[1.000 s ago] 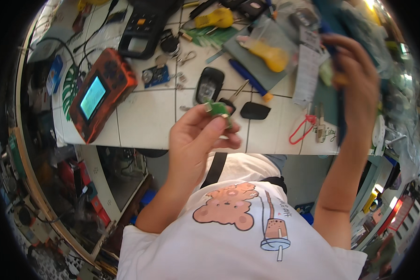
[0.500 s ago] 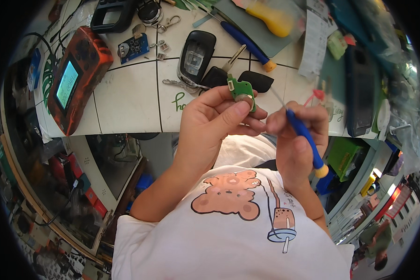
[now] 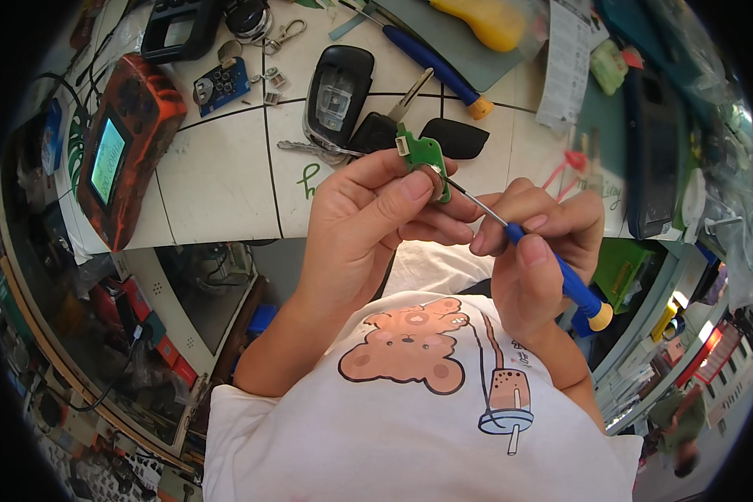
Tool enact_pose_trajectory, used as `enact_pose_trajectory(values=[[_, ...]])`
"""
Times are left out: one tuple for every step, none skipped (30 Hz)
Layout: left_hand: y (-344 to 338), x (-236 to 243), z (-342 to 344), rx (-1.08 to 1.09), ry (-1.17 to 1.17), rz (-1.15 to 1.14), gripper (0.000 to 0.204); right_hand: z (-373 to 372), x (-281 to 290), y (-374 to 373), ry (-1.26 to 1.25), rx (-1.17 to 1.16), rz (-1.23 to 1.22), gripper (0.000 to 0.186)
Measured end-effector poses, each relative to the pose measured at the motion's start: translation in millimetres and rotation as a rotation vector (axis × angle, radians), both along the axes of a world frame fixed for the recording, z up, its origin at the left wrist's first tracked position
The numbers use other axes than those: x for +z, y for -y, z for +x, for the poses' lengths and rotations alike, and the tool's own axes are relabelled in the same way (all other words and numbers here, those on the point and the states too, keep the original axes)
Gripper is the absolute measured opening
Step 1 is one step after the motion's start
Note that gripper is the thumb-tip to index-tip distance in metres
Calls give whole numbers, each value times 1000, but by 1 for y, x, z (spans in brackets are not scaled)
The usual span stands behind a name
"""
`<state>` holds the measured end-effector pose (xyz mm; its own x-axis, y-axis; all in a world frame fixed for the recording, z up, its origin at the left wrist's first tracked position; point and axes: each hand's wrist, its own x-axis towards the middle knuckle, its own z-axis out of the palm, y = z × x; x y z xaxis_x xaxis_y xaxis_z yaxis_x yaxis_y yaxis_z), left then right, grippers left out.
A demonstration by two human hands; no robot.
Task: The person disassembles a car key fob using a screwdriver, removes the battery, and replaces it with a new one from a Panasonic CR2032 package. They then reassemble the fob and test it with a universal programmer device.
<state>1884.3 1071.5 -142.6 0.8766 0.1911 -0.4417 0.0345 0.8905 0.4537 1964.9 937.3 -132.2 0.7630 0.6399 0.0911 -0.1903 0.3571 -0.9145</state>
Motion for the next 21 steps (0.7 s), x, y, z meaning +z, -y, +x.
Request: enact_pose_trajectory(values=[[0,0,0,-4,-1,-1,25,0,1,-1,-3,-5,0,16],[0,0,0,-8,-1,-1,25,-1,1,-2,-7,-10,0,16],[-1,-1,0,-12,-3,-1,26,-1,1,-2,-5,-7,-6,16],[0,-1,-1,-11,-2,0,26,-1,1,-1,-4,-4,-12,16],[0,-1,-1,-12,-1,1,26,-1,1,0,-2,-3,-18,16],[0,-1,-1,-12,0,2,26,0,1,1,2,3,-25,16],[0,0,-1,-13,-2,2,26,0,2,1,7,10,-31,16],[0,-1,-2,-15,-1,0,26,0,3,1,14,15,-39,16],[-1,-1,-2,-17,0,-1,26,-1,3,1,16,19,-51,16],[-1,-1,-3,-17,-2,-2,26,-1,4,1,18,22,-64,16],[-1,-1,-2,-18,-4,-3,26,-2,4,2,19,25,-76,16],[-1,-1,-2,-20,-6,-3,26,-2,5,2,10,21,-83,16],[0,0,-2,-29,-20,22,27,-4,7,3,1,17,-91,16],[0,1,-2,-34,-35,47,27,-4,7,3,-9,16,-98,16],[1,1,-2,-41,-50,72,28,-5,7,4,19,30,-104,16],[1,0,-3,-41,-45,71,28,-5,7,4,48,44,-109,16],[1,-1,-3,-42,-40,70,28,-6,7,5,61,42,-112,17],[0,-2,-3,-43,-34,68,28,-7,7,5,74,40,-116,17],[0,-1,-3,-47,-44,69,28,-8,6,6,71,24,-119,17],[0,1,-2,-52,-54,70,28,-9,5,6,70,5,-112,17],[0,2,-1,-56,-64,70,28,-9,5,5,68,-14,-106,18]])
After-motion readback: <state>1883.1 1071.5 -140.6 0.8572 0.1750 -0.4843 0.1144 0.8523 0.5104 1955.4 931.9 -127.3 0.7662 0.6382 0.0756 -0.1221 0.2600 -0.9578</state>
